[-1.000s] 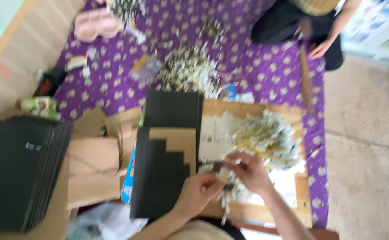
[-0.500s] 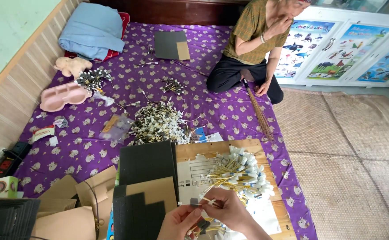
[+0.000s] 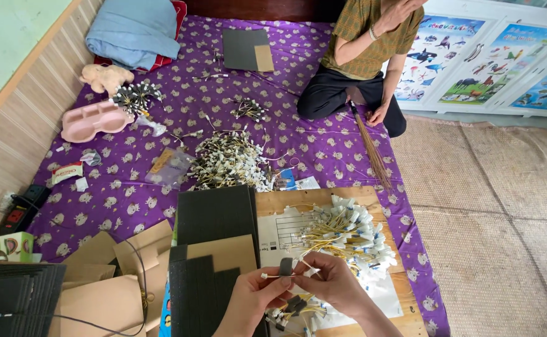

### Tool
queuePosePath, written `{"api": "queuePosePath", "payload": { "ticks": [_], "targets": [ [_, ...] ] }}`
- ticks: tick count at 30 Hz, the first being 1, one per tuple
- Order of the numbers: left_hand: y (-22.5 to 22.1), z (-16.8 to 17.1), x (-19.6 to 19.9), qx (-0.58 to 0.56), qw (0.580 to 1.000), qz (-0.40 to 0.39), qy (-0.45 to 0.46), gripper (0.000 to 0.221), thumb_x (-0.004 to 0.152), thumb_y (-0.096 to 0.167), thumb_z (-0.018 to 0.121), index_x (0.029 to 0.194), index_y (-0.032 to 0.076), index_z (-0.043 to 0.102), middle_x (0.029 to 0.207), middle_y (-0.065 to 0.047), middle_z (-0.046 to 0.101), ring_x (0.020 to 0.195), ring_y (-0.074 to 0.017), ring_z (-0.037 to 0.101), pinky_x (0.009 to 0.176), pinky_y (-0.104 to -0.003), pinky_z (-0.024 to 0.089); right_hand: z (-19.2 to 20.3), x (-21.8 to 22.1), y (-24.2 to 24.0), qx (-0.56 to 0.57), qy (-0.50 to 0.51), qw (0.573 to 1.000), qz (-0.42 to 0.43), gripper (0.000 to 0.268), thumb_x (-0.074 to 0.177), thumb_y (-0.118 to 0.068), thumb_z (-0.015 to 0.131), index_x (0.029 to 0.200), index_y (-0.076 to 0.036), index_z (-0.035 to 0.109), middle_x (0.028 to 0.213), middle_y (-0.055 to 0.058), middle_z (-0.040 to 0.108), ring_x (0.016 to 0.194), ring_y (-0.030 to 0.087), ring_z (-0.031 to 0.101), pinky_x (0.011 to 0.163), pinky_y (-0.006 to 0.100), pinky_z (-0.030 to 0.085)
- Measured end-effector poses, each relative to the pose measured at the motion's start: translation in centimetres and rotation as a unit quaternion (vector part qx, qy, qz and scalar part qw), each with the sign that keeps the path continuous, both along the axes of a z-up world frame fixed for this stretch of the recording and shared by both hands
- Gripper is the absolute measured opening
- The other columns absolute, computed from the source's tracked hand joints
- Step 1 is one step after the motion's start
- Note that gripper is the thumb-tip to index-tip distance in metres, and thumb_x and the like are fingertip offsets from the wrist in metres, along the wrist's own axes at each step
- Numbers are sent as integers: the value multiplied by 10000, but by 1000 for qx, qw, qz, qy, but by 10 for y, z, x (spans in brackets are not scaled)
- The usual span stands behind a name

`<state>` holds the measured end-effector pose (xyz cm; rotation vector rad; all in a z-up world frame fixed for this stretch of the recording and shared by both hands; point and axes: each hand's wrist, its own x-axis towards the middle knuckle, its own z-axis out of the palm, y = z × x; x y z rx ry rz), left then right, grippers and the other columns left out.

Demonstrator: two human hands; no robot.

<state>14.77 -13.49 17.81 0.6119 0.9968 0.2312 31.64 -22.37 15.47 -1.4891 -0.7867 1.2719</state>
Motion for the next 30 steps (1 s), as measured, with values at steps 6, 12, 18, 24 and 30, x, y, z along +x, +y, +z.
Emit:
{"api": "queuePosePath", "payload": {
  "ticks": [6, 12, 18, 24, 30],
  "targets": [
    [-2, 11, -8, 109, 992, -27, -62, 380, 796, 22, 731, 1169, -53, 725, 743, -168, 717, 650, -187, 665, 682, -279, 570, -12, 7, -7, 38, -53, 997, 31, 48, 843, -37, 745, 847, -9, 783, 563, 10, 641, 371, 22, 338, 337, 203, 250],
    [5, 23, -20, 96, 990, -93, -53, 423, 845, 214, 658, 1230, 41, 679, 920, -164, 763, 789, -218, 725, 677, -300, 590, 13, -6, -3, 25, -91, 996, 7, 25, 819, -34, 762, 815, -45, 785, 574, -13, 629, 438, 23, 289, 406, 224, 182],
    [2, 23, -19, 89, 991, -88, -40, 329, 838, 287, 650, 1000, 8, 714, 926, -179, 763, 770, -306, 755, 628, -359, 622, 21, -12, -6, -11, -87, 996, -12, 88, 815, -77, 765, 870, -17, 797, 680, 27, 709, 466, 29, 400, 414, 199, 279],
    [-2, 26, -18, 119, 988, -97, 0, 347, 786, 58, 736, 1106, 95, 606, 908, -145, 729, 713, -240, 702, 577, -314, 565, 15, -12, -11, -3, -64, 998, -15, 77, 809, -79, 782, 859, -21, 780, 644, -23, 611, 528, 41, 344, 456, 213, 225],
    [-11, 6, -19, 147, 988, -13, -42, 396, 716, 10, 814, 1071, 0, 638, 855, -113, 646, 657, -216, 701, 531, -320, 638, 18, -19, -13, 23, -8, 1000, -19, 94, 771, 43, 768, 864, 51, 771, 586, 71, 592, 447, 36, 442, 460, 178, 369]
  ]
}}
